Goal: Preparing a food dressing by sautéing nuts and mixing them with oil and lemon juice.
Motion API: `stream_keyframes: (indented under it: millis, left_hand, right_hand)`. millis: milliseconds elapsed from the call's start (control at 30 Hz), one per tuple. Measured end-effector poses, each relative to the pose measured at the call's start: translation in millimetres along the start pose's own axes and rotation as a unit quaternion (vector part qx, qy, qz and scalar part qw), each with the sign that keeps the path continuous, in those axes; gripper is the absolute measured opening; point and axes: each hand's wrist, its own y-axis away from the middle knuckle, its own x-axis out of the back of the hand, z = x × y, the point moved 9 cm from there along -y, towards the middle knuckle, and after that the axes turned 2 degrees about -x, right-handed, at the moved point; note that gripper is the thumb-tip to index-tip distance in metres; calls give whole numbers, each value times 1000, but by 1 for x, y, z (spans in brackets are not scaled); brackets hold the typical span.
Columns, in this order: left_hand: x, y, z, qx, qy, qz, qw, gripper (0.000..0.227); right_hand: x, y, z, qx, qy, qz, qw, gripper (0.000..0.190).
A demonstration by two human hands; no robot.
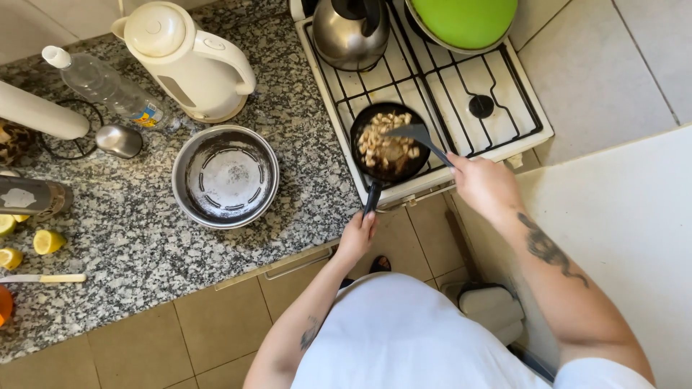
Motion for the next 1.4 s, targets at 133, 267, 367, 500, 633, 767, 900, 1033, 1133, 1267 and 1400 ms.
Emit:
stream_keyframes:
  millis: [133, 267, 367, 500, 633, 767, 900, 1033, 1133, 1267, 1400]
  left_hand:
    - [12, -49, -42, -3, -61, -2, 998, 28]
    - [-16, -30, -2, 34, 55, 28, 998, 22]
    - [13, -5, -56, 40, -22, 9, 999, 52]
    - [-2, -17, -20, -3, -182, 27, 983, 45]
    - [-16, -57, -14, -26, -41, 46, 998, 29]
    - [-21, -54, -8, -19, 19, 27, 999, 28]
    - [-19, -40, 1, -12, 11, 20, 1000, 30]
    - [-21, -30, 7, 2, 48, 7, 999, 28]
    - [-20, -26, 8, 8, 56, 2, 998, 27]
    - [-20, -28, 10, 12, 59, 3, 998, 28]
    - [-20, -27, 19, 12, 53, -9, 999, 28]
  right_hand:
    - [42, 23, -3, -32, 11, -65, 997, 38]
    - [45, 37, -4, -5, 40, -71, 997, 44]
    - [50, 52, -1, -21, 23, -61, 998, 39]
    - [32, 38, 2, 7, -22, -46, 999, 37]
    - [23, -8, 2, 6, 24, 46, 999, 38]
    - [-12, -69, -2, 38, 12, 62, 997, 37]
    - [-17, -57, -15, 25, 11, 13, 1000, 37]
    - [8, -25, -20, 17, 0, -39, 999, 36]
    - [-7, -48, -8, 12, 7, -2, 1000, 35]
    - [-43, -72, 3, 25, -14, 15, 999, 34]
    - [7, -32, -4, -2, -8, -24, 1000, 36]
